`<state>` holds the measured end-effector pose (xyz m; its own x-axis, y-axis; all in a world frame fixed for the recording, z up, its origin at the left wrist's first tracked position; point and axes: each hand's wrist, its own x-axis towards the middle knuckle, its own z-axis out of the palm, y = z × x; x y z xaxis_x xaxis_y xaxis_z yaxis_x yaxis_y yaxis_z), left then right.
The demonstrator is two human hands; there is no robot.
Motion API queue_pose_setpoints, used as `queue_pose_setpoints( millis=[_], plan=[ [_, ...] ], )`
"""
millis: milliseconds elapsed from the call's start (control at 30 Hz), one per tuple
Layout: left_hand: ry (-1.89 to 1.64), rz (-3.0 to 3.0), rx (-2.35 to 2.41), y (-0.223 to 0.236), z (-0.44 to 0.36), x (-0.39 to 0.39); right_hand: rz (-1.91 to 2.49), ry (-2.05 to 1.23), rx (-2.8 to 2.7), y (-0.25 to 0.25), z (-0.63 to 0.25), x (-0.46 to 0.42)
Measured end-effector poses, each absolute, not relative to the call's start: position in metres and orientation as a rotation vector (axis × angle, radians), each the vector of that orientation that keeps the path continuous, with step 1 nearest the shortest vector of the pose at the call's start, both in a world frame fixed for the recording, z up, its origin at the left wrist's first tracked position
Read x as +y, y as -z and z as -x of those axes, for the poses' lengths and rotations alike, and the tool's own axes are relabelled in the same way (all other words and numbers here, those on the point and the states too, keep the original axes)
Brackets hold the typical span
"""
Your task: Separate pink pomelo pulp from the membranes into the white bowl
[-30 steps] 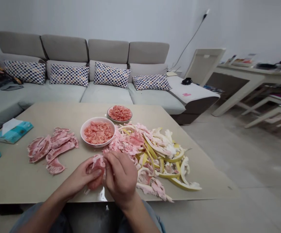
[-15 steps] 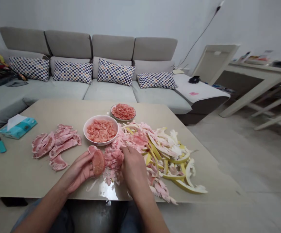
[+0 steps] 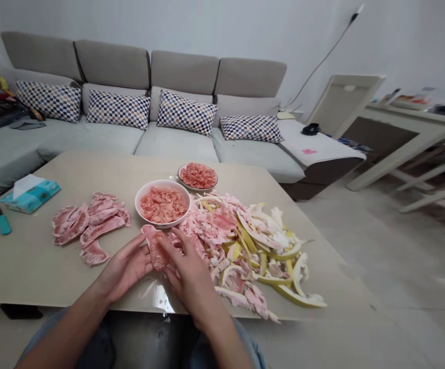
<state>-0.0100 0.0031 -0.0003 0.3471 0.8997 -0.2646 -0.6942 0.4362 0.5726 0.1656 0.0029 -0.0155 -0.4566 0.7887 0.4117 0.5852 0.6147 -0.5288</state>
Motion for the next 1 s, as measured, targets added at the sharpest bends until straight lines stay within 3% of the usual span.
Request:
queue_pose_setpoints(
  millis=[167, 500, 1000],
  plan=[
    [-1.04, -0.486, 0.617, 0.001, 0.011, 0.001, 0.992, -0.497, -2.101, 0.016, -0.166, 0.006],
    [-1.137, -0.622, 0.79, 0.003, 0.011, -0.001, 1.071, -1.049, -1.642, 0.001, -0.168, 0.004],
    [-0.797, -0.429, 0.631, 0.004, 0.016, 0.004, 0.991, -1.094, -1.726, 0.006, -0.186, 0.013]
  ],
)
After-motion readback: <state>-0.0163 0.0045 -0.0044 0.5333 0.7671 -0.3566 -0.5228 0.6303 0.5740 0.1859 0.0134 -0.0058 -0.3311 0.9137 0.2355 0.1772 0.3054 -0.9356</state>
